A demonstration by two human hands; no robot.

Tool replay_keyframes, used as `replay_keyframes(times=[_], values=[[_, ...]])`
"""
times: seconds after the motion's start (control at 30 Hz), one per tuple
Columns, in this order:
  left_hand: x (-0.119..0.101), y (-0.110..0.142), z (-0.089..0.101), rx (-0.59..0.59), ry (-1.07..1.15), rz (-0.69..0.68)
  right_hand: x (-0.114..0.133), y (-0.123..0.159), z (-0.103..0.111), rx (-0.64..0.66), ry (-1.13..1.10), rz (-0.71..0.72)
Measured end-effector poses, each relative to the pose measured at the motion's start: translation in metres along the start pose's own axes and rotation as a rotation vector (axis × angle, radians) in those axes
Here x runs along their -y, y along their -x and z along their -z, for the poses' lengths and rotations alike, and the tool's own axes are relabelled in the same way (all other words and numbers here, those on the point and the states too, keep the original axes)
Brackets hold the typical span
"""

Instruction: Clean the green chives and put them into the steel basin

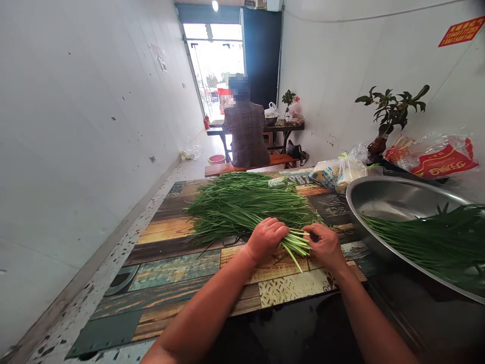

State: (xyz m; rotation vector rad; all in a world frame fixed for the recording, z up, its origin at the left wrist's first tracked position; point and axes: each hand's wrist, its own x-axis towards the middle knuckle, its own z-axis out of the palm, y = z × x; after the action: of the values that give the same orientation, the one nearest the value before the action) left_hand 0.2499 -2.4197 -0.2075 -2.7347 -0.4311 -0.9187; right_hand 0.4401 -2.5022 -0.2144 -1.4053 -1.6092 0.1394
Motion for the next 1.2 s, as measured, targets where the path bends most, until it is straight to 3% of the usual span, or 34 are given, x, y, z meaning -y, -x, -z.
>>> replay_keyframes(times=[0.3,0.5,0.63,0.83,0.93,1.1,1.2], values=[[0.001,0.001,-0.002,0.006,0.006,0.016,-0.009,0.002,0.002,-0.097,-0.068,-0.193],[0.001,0.0,-0.001,-0.009,-0.008,-0.012,-0.002,-0.006,0.004,0.257,-0.314,-0.273],[0.001,0.001,0.0,-0.007,0.027,-0.035,0.001,-0.009,0.004,0.331,-0.357,-0.317],[0.0,0.001,0.0,-0.061,0.033,-0.051,-0.007,-0.006,0.002,0.292,-0.364,-0.442],[-0.001,-0.001,0.001,-0.074,0.021,-0.068,-0.012,-0.01,0.005,0.234,-0.177,-0.372],[-0.001,-0.003,0.004,-0.131,0.029,-0.022,-0.02,-0.03,0.017,-0.068,0.191,-0.368],[-0.001,-0.003,0.005,-0.137,0.046,0.017,-0.027,-0.046,0.016,-0.087,0.224,-0.193]])
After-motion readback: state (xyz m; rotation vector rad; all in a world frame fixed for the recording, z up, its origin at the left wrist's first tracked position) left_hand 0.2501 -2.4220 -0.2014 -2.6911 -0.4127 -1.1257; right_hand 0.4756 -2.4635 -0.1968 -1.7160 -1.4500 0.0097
